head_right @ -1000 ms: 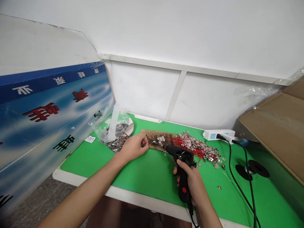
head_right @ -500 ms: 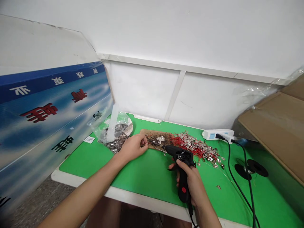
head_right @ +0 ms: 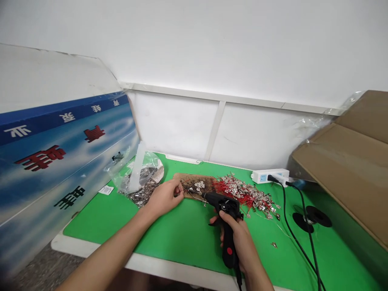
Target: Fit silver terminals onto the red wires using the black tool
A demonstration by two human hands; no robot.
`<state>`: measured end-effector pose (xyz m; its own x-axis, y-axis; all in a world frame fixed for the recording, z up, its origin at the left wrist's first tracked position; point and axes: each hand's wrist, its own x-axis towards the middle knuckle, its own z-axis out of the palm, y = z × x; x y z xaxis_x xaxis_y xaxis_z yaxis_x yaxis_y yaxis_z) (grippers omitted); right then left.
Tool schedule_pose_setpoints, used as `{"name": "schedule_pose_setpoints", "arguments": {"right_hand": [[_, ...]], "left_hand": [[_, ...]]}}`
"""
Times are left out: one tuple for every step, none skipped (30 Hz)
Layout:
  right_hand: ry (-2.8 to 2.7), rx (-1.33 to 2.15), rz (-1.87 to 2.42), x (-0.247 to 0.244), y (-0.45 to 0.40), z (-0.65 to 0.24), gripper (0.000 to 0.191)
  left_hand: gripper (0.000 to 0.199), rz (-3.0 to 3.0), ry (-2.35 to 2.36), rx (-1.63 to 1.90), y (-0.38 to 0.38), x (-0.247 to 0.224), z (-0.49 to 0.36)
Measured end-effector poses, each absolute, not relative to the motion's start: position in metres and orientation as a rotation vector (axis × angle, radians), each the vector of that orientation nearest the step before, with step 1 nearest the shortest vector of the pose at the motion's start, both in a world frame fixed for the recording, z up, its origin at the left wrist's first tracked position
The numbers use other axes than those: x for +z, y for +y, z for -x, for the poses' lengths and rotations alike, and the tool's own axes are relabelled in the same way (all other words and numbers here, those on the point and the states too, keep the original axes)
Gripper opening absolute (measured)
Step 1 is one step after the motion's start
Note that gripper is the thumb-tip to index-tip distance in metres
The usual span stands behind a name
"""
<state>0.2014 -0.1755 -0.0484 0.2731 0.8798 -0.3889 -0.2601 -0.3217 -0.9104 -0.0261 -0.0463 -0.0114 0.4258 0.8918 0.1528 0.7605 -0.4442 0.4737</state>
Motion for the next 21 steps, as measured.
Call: {"name": "schedule_pose_setpoints", "arguments": {"right_hand": [[-0.619, 1.307, 1.441, -0.049, -0.175, -0.202, 0.062], [-0.624, 1.308, 1.443, -0.049, -0.175, -0.202, 0.061], [-0.627, 1.310, 1.447, -0.049, -0.175, -0.203, 0.059], [-0.629, 1.314, 1.448, -0.049, -0.174, -0.204, 0.059], [-0.628, 1.325, 1.447, -0.049, -0.174, -0.205, 0.059], [-0.624, 1.340, 1.442, -0.050, -0.174, -0.206, 0.059], [-0.621, 1.356, 1.432, -0.051, -0.173, -0.207, 0.060], [-0.618, 1.368, 1.422, -0.052, -0.173, -0.209, 0.061], [-0.614, 1.378, 1.415, -0.053, -0.173, -0.210, 0.061], [-0.610, 1.382, 1.413, -0.055, -0.173, -0.211, 0.062], [-0.606, 1.382, 1.411, -0.056, -0.173, -0.212, 0.062], [-0.601, 1.378, 1.408, -0.056, -0.173, -0.212, 0.062], [-0.598, 1.378, 1.408, -0.057, -0.173, -0.212, 0.062], [-0.597, 1.378, 1.408, -0.056, -0.173, -0.211, 0.061], [-0.599, 1.382, 1.408, -0.056, -0.173, -0.211, 0.060], [-0.597, 1.390, 1.400, -0.055, -0.173, -0.210, 0.059], [-0.589, 1.404, 1.380, -0.054, -0.174, -0.210, 0.058], [-0.574, 1.420, 1.340, -0.052, -0.175, -0.210, 0.056], [-0.556, 1.434, 1.275, -0.052, -0.176, -0.210, 0.054], [-0.535, 1.445, 1.191, -0.051, -0.178, -0.211, 0.052], [-0.513, 1.447, 1.099, -0.051, -0.180, -0.213, 0.049]], "left_hand": [[0.008, -2.356, 1.419, 0.550, -0.046, -0.012, 0.026], [0.008, -2.360, 1.415, 0.549, -0.046, -0.012, 0.026], [0.008, -2.363, 1.411, 0.549, -0.046, -0.013, 0.027], [0.008, -2.363, 1.408, 0.550, -0.046, -0.014, 0.027], [0.008, -2.362, 1.405, 0.553, -0.045, -0.014, 0.027], [0.008, -2.359, 1.402, 0.554, -0.045, -0.014, 0.028], [0.009, -2.356, 1.400, 0.553, -0.045, -0.015, 0.028], [0.009, -2.353, 1.400, 0.552, -0.045, -0.015, 0.028], [0.008, -2.352, 1.401, 0.550, -0.045, -0.015, 0.028], [0.008, -2.351, 1.402, 0.546, -0.045, -0.014, 0.028], [0.008, -2.350, 1.405, 0.543, -0.045, -0.014, 0.027], [0.008, -2.348, 1.410, 0.540, -0.045, -0.014, 0.027], [0.009, -2.347, 1.415, 0.538, -0.045, -0.014, 0.026], [0.009, -2.346, 1.420, 0.534, -0.045, -0.014, 0.026], [0.009, -2.345, 1.426, 0.530, -0.045, -0.014, 0.026], [0.009, -2.344, 1.432, 0.528, -0.045, -0.014, 0.026], [0.010, -2.344, 1.438, 0.528, -0.045, -0.014, 0.026], [0.010, -2.343, 1.441, 0.529, -0.045, -0.014, 0.026], [0.010, -2.341, 1.446, 0.530, -0.045, -0.014, 0.026], [0.010, -2.339, 1.450, 0.531, -0.045, -0.014, 0.026], [0.010, -2.339, 1.452, 0.533, -0.045, -0.014, 0.026]]}}
